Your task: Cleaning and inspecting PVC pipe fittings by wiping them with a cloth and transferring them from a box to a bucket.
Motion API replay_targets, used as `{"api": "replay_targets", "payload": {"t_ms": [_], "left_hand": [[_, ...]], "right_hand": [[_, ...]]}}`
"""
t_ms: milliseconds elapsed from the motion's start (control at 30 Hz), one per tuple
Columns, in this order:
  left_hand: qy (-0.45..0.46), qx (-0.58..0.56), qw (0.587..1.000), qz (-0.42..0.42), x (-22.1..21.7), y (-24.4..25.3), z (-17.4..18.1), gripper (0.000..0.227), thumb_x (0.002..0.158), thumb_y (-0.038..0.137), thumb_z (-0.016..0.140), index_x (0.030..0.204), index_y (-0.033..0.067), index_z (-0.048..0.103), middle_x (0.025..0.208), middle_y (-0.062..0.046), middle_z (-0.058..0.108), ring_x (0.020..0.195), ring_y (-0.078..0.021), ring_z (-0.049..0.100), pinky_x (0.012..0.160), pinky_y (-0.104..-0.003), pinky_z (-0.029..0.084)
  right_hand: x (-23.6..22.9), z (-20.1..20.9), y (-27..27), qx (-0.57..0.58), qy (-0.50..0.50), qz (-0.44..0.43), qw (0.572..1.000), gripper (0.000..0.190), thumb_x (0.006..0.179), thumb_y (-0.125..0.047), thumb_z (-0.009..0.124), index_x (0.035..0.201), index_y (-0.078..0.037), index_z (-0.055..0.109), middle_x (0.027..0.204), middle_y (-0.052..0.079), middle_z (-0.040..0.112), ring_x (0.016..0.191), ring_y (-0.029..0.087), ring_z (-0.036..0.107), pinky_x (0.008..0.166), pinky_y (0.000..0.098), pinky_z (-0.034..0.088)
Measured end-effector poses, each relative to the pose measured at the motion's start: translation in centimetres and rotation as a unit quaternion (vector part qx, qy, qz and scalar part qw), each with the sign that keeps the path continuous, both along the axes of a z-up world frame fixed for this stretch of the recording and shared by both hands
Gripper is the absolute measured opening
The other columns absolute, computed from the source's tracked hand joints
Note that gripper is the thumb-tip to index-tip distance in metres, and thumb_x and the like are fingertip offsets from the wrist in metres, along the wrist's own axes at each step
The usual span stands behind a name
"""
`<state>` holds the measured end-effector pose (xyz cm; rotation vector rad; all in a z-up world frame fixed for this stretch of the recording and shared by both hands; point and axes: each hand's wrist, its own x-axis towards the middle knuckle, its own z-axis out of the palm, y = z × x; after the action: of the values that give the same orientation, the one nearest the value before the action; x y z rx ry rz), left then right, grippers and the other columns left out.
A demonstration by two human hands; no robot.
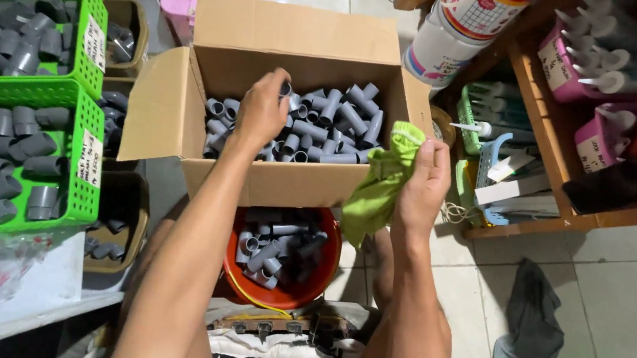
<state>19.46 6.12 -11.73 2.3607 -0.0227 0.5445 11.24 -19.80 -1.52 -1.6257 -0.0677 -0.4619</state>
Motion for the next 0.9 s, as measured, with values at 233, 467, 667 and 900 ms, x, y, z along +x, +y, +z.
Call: {"api": "replay_targets", "payload": {"t_ms": [233, 467, 667, 900], "left_hand": [[-0.067, -0.423, 0.904, 0.007, -11.7, -4.9, 4.1, 0.030, 0.085, -0.001, 0.073, 0.104, 0.0056, 0.050, 0.116, -0.018, 0.062, 0.106, -0.0329, 0.069, 0.088, -0.038, 0.060], [-0.024, -0.424, 0.905, -0.032, -16.2, -6.9, 7.3, 0.030, 0.085, -0.005, 0.068, 0.097, 0.0067, 0.044, 0.121, -0.019, 0.061, 0.110, -0.0418, 0.068, 0.084, -0.041, 0.062], [0.002, -0.385, 0.922, -0.034, -17.3, -5.9, 6.8, 0.012, 0.086, 0.003, 0.068, 0.090, 0.0071, 0.057, 0.116, -0.013, 0.062, 0.100, -0.0281, 0.068, 0.077, -0.035, 0.061], [-0.001, -0.455, 0.889, -0.054, -18.4, -6.1, 9.0, 0.053, 0.085, -0.013, 0.061, 0.132, 0.0067, 0.046, 0.117, -0.013, 0.054, 0.103, -0.0208, 0.061, 0.093, -0.035, 0.057]], "right_hand": [[-1.7, 0.7, 2.6, -0.037, -0.020, 0.107, 0.993, 0.030, 0.105, -0.019, 0.060, 0.131, -0.007, 0.052, 0.104, 0.008, 0.063, 0.095, 0.015, 0.057, 0.088, 0.0362, 0.051], [-2.9, -0.9, 5.0, -0.042, -0.015, 0.191, 0.981, 0.028, 0.104, -0.011, 0.055, 0.132, -0.010, 0.059, 0.100, 0.008, 0.071, 0.092, 0.012, 0.061, 0.089, 0.0340, 0.053], [-3.0, -1.6, 4.8, 0.074, 0.060, 0.182, 0.979, 0.026, 0.106, -0.019, 0.055, 0.130, -0.009, 0.059, 0.103, 0.007, 0.068, 0.090, 0.012, 0.062, 0.087, 0.0327, 0.056], [-6.1, 1.4, 4.7, 0.017, 0.083, 0.217, 0.972, 0.026, 0.097, -0.007, 0.056, 0.119, -0.006, 0.071, 0.093, 0.013, 0.071, 0.083, 0.017, 0.064, 0.078, 0.0367, 0.058]]}}
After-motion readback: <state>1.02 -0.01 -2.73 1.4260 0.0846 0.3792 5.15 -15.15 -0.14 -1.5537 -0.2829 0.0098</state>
